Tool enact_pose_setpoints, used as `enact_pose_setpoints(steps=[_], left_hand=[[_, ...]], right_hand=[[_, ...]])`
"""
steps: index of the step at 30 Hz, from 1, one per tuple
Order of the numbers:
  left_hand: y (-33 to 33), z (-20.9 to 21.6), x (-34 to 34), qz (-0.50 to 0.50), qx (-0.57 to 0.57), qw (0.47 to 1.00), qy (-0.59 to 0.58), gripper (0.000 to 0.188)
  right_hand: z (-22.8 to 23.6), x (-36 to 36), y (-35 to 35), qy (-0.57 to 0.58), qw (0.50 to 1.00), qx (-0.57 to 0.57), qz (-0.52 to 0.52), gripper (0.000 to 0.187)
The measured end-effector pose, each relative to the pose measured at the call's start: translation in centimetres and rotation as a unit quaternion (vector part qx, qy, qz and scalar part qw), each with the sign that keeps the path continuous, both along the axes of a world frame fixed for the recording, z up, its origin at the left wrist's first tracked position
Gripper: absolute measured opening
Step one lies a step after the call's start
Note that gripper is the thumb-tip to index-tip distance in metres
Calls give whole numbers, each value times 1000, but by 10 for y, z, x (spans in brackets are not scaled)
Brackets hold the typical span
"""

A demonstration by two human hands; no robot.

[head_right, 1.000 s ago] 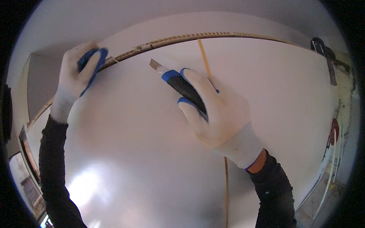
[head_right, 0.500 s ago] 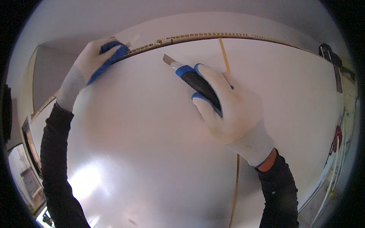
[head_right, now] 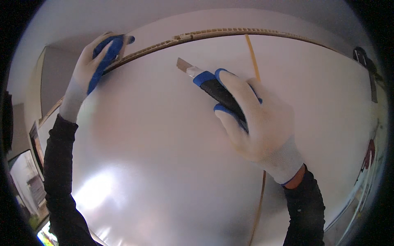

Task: The person trims a white PVC panel along the top edge using a utility knife while wearing gloves.

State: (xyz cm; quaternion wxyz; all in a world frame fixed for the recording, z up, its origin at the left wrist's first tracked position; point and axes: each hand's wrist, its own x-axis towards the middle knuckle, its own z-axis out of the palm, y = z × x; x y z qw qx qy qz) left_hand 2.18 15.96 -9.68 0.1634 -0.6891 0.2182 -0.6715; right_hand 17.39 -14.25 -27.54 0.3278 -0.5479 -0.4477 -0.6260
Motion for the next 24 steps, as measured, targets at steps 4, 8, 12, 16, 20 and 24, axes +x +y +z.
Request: enact_pose_setpoints(steps=[4,8,12,16,20,24], left_hand=[[-18,4,-30,155,-33,968,194,34],[-14,-8,-15,67,-37,991,107,25],[-8,-10,-6,103,171,977,-78,26],[-27,-3,-13,69,2,996,-61,26],[-29,44,-72,-104,-117,985,75,26],[-33,22,-92,-121,-102,983,90,28]], right_hand=[[0,-1,-2,4,999,3,33,50],[3,-2,-2,3,1000,-9,14,50],[4,-4,-5,8,1000,-6,-5,50],[9,-12,-26,8,1000,-7,21,50],[11,-12,-24,-7,999,1,47,51],[11,-12,-25,-20,998,-6,55,51]])
